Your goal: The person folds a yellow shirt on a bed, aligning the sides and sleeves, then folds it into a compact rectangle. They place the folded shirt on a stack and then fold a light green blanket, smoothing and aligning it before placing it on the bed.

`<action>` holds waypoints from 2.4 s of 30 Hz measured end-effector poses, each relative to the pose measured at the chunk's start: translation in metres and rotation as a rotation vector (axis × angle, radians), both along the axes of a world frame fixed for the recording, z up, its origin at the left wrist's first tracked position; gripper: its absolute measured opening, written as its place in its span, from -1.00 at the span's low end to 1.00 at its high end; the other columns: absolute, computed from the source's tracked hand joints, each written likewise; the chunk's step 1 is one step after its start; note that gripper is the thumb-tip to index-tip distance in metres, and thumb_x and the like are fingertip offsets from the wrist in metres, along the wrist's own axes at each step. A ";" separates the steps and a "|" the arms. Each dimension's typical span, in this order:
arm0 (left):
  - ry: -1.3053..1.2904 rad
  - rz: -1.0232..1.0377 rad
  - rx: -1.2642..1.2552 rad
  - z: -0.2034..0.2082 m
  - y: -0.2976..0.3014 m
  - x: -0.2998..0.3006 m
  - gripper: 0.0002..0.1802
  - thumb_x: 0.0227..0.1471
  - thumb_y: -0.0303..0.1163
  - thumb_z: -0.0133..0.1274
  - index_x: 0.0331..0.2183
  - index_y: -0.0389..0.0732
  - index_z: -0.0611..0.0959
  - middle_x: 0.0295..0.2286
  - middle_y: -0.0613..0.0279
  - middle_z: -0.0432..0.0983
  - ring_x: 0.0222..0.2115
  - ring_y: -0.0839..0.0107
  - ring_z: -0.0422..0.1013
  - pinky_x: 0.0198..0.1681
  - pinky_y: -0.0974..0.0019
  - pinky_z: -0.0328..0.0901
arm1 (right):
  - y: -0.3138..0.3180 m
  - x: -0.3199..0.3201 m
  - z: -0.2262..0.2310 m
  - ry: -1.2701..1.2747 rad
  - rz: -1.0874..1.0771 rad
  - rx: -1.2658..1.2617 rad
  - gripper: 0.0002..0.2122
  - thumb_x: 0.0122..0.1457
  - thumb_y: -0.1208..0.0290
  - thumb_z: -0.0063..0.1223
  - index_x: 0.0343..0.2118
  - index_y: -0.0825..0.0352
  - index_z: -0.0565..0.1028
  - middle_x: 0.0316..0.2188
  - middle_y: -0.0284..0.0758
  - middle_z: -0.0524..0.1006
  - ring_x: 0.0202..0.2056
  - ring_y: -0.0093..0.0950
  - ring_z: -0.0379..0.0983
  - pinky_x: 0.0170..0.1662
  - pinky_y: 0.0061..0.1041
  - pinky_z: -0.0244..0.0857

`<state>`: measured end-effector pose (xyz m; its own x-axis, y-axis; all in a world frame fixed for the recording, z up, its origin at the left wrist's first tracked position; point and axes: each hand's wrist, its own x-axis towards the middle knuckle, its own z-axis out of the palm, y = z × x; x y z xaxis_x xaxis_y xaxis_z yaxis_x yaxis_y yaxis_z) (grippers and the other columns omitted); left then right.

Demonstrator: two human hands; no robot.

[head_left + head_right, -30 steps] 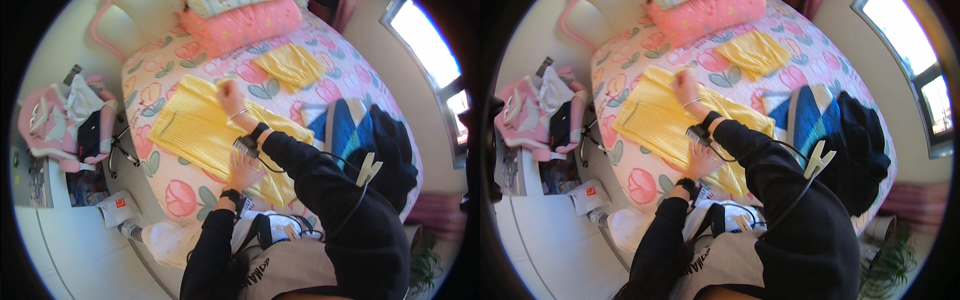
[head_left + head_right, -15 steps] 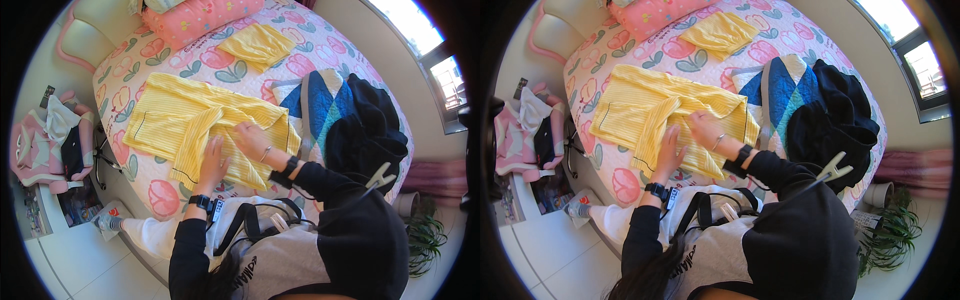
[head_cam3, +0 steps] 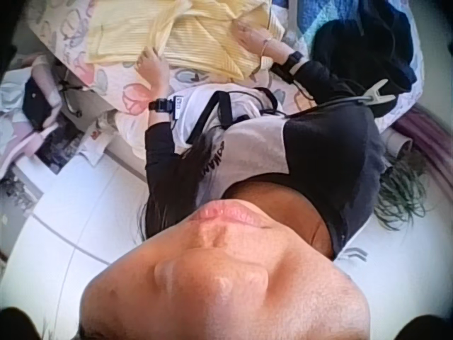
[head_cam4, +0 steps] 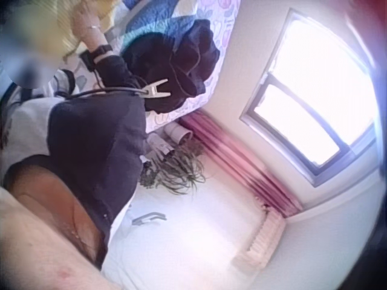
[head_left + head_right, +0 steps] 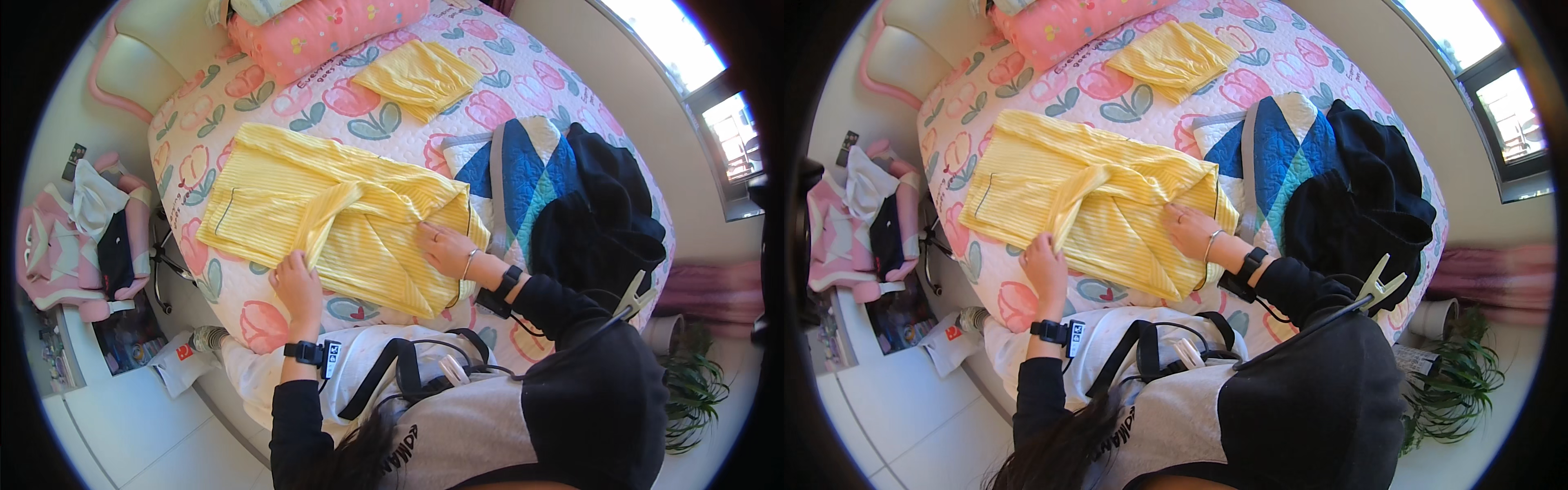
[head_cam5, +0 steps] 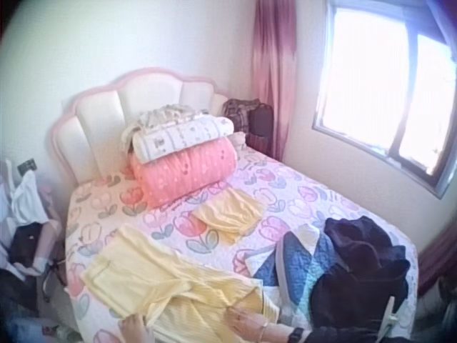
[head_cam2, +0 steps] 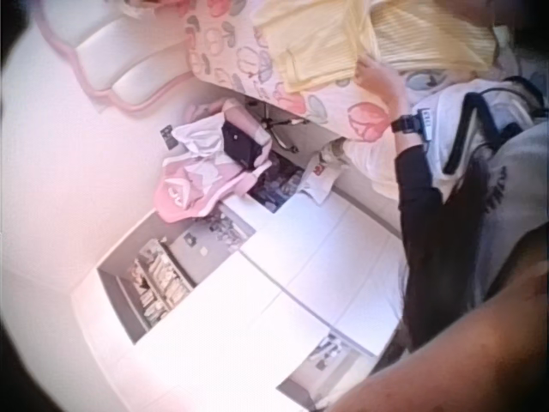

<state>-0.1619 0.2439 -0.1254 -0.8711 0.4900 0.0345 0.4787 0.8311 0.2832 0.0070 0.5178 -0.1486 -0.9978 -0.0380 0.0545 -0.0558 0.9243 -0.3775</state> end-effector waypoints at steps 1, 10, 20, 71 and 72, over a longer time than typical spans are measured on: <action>0.079 -0.007 0.106 0.006 -0.002 0.001 -0.48 -0.22 -0.46 0.14 -0.11 -0.18 0.41 -0.24 0.13 0.44 -0.16 0.16 0.32 -0.03 0.09 0.08 | -0.005 0.002 0.001 -0.054 -0.020 -0.020 -0.70 0.08 0.39 -0.06 -0.10 0.33 0.41 0.04 -0.08 0.31 0.01 -0.16 0.29 0.05 -0.33 0.21; 0.194 -0.053 0.833 0.093 0.018 0.018 -0.65 -0.07 -0.61 -0.10 -0.15 -0.35 0.37 -0.28 0.04 0.39 -0.23 0.16 0.35 -0.09 0.21 0.20 | -0.022 -0.043 -0.008 0.124 0.131 0.031 -0.46 0.11 0.26 -0.04 0.13 0.39 0.18 0.17 -0.02 0.12 0.22 -0.18 0.02 0.22 -0.32 -0.02; 0.043 -0.208 0.964 0.134 0.024 0.047 -0.68 -0.02 -0.63 -0.09 -0.15 -0.40 0.34 -0.24 -0.02 0.37 -0.23 0.19 0.42 -0.09 0.29 0.29 | -0.041 -0.049 -0.011 0.017 0.248 0.019 -0.46 0.13 0.15 -0.05 0.08 0.42 0.25 0.08 -0.07 0.26 0.13 -0.14 0.15 0.20 -0.27 -0.01; -0.291 -0.180 -0.033 0.023 -0.028 0.032 -0.13 -0.06 0.06 0.05 0.16 -0.17 0.14 0.14 -0.17 -0.09 0.14 -0.15 -0.11 0.13 -0.13 -0.08 | 0.025 -0.159 0.069 0.074 -0.315 0.150 -0.76 0.13 0.23 -0.17 -0.41 0.27 0.48 -0.44 -0.18 0.55 -0.38 -0.17 0.50 -0.32 -0.19 0.36; -0.251 0.096 0.007 0.003 -0.027 0.016 -0.04 -0.05 0.15 -0.01 0.19 -0.20 0.01 0.18 -0.19 -0.28 0.18 -0.20 -0.29 0.13 -0.23 -0.20 | 0.011 -0.183 0.066 0.072 -0.224 0.071 -0.76 0.13 0.23 -0.16 -0.40 0.27 0.47 -0.43 -0.18 0.54 -0.36 -0.16 0.49 -0.30 -0.20 0.36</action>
